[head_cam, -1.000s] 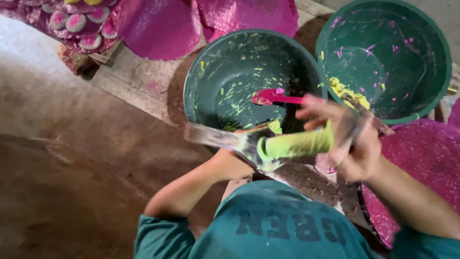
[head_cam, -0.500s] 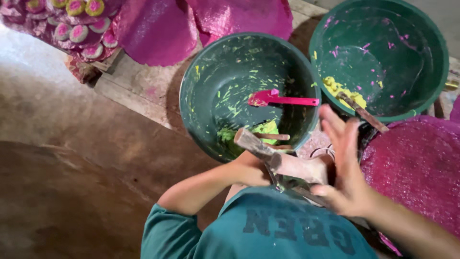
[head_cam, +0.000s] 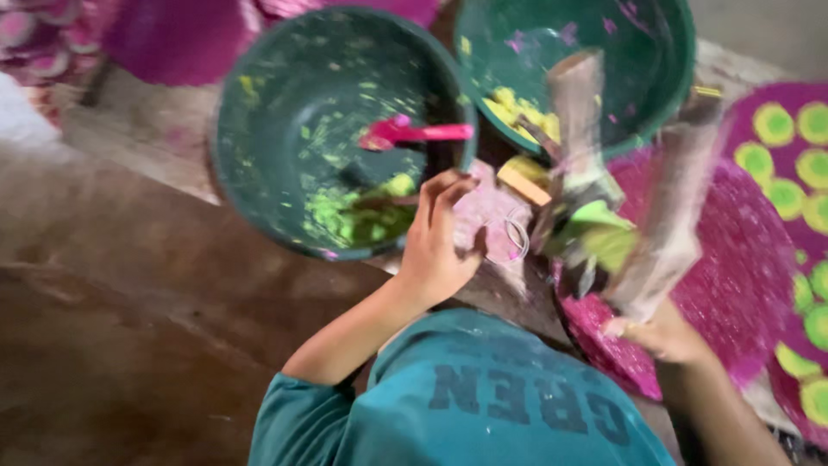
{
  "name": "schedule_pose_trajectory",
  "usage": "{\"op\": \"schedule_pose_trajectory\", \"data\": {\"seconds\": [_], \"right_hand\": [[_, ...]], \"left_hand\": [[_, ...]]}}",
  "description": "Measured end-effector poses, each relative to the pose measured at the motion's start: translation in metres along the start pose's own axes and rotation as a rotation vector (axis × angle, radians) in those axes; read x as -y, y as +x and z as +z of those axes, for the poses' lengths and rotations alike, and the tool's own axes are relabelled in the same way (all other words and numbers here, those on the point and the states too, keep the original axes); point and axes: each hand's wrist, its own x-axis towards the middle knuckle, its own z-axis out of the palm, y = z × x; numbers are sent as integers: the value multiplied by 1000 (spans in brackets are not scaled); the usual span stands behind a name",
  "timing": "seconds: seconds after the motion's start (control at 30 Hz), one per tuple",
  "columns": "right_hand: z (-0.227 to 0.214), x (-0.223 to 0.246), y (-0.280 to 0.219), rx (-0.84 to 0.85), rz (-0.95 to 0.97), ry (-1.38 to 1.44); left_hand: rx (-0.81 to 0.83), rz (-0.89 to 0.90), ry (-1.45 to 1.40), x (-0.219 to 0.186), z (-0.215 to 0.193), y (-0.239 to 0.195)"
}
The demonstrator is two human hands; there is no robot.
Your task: The person scoops green and yellow dough from bowls, loads it into a handheld press, and presses out ring-shaped items onto a pink tray. The person repeatedly refills the press and arranges the formed rings on the tray.
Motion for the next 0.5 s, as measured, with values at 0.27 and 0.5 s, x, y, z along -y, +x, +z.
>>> {"op": "schedule_pose_trajectory", "data": {"seconds": [0.27,0.5], "right_hand": [[-31,25,-50,-251,-137,264],[-53,-9,-77,-333,-199,455]], "left_hand": [[445,-125,159,50,80,-98],[465,44,650,93,112,-122]]}}
